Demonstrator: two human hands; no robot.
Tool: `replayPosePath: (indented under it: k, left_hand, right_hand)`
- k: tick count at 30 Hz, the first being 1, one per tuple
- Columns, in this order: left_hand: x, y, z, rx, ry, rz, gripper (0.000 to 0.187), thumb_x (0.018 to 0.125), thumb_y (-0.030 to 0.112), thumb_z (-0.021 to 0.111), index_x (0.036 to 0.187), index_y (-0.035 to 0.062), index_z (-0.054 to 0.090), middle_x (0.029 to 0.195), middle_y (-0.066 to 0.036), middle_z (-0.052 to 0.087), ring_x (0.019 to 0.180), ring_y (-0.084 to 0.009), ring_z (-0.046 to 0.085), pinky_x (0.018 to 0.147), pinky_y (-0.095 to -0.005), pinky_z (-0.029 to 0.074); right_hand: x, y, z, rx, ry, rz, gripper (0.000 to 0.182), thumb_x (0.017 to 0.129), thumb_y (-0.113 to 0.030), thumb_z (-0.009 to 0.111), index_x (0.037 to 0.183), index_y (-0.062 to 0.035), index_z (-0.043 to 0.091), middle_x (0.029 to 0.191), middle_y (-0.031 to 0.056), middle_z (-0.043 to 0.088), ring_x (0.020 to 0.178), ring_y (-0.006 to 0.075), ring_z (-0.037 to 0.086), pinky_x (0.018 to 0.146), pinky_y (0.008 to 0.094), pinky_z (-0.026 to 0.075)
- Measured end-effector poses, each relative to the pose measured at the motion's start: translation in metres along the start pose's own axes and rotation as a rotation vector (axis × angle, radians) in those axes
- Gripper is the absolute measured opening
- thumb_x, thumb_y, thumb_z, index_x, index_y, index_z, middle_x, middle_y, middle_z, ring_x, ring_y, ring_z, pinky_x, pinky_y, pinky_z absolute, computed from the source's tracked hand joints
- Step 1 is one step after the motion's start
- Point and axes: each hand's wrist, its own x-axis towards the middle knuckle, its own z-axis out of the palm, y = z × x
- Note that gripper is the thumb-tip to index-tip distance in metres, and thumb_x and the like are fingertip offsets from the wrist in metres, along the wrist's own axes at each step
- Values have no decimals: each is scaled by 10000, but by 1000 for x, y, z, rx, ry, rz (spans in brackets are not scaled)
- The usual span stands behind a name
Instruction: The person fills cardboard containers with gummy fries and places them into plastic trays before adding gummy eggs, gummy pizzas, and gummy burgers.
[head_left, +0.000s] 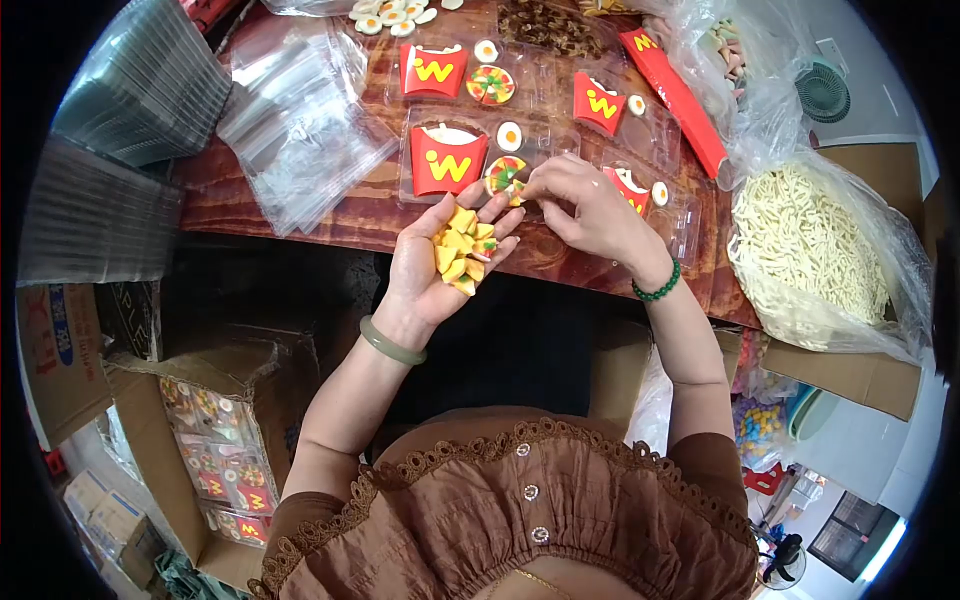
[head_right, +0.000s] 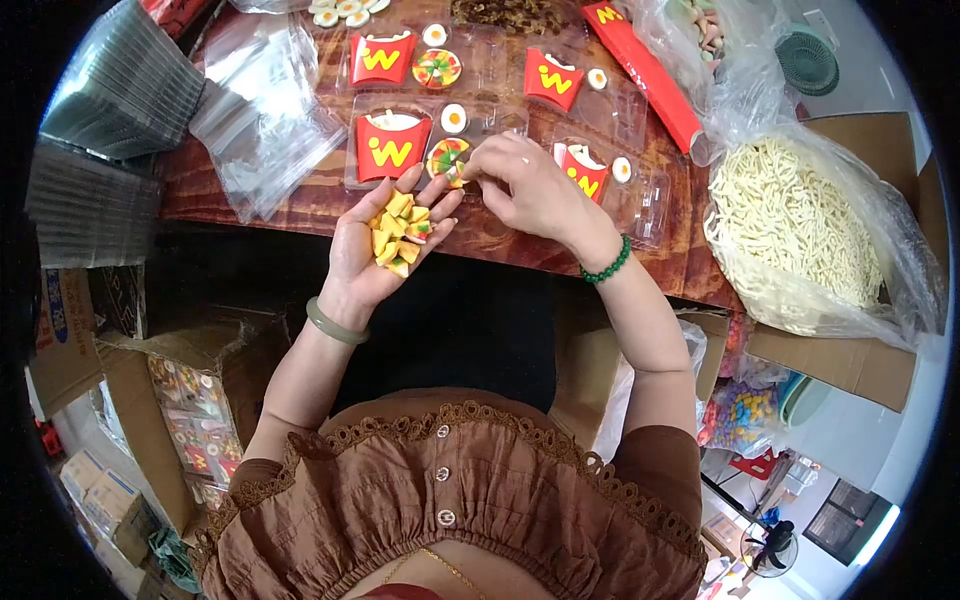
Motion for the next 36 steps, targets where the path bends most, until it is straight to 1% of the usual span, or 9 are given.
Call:
replayPosePath:
  k: [9, 11, 15, 17, 20, 23, 27, 30, 36]
  left_hand:
    - [1, -1, 1, 3, -7, 19, 366, 998, 301, 333, 1257, 81, 468, 1285, -153, 500, 1183, -341, 499, 940, -463, 461]
    - [2, -3, -2, 41, -17, 24, 373, 998, 301, 336, 1275, 80, 455, 1271, -145, 507, 1141, -306, 531, 938, -460, 463]
    - [3, -9, 6, -8, -64, 11, 387, 997, 304, 343, 1282, 69, 458, 1256, -166, 514, 1120, -312, 540, 972, -482, 438]
    - [4, -9, 6, -13, -66, 5, 383, 997, 304, 349, 1267, 66, 476, 1229, -156, 533, 1099, -293, 553, 974, -477, 438]
    - [2, -7, 1, 75, -37, -2, 380, 995, 297, 353, 1292, 79, 446, 1240, -138, 530, 1096, -261, 561, 937, -434, 470]
    - [2, -7, 3, 60, -2, -11, 369, 994, 294, 354, 1272, 74, 460, 1244, -146, 527, 1130, -289, 544, 938, -435, 471]
    - [2, -7, 3, 54, -1, -10, 359, 993, 290, 361, 1252, 68, 470, 1256, -154, 520, 1157, -317, 526, 940, -436, 471]
    - [1, -6, 2, 38, 3, -12, 354, 991, 288, 369, 1243, 63, 473, 1265, -160, 514, 1158, -333, 521, 942, -437, 471]
    - [-3, -3, 9, 15, 0, -47, 365, 982, 264, 397, 1266, 47, 468, 1298, -176, 495, 1207, -352, 475, 985, -464, 422]
  right_hand:
    - [0, -5, 1, 55, 58, 50, 131, 773, 1, 606, 897, -34, 630, 907, 92, 624, 881, 257, 580, 787, 358, 466]
    - [4, -25, -4, 236, 95, -7, 112, 779, -35, 635, 891, -36, 635, 906, 91, 627, 863, 245, 578, 774, 354, 464]
    - [5, -34, 3, 258, -60, 54, 136, 779, -91, 665, 898, -29, 642, 895, 79, 627, 896, 251, 582, 813, 351, 459]
    - [5, -33, 1, 236, -83, 35, 133, 806, -80, 653, 917, -10, 628, 890, 69, 627, 897, 203, 603, 804, 319, 475]
    - [-3, -39, 0, 804, 10, 451, 105, 874, -57, 603, 952, 14, 606, 906, 35, 625, 842, 83, 587, 731, 228, 486]
    - [-2, -39, -12, 956, 110, 401, 98, 869, -44, 602, 954, 4, 612, 911, 20, 625, 844, 79, 584, 729, 219, 475]
    - [-6, -21, -18, 432, 111, 430, 94, 838, -36, 623, 927, -6, 621, 895, 34, 628, 839, 83, 581, 731, 222, 464]
    - [-7, -18, -19, 302, 186, 209, 127, 786, -53, 645, 908, -21, 638, 869, 43, 636, 746, 102, 594, 625, 231, 463]
    - [-36, -35, -43, 291, 276, 187, 117, 772, -24, 649, 889, -24, 643, 853, 62, 643, 767, 152, 603, 648, 257, 473]
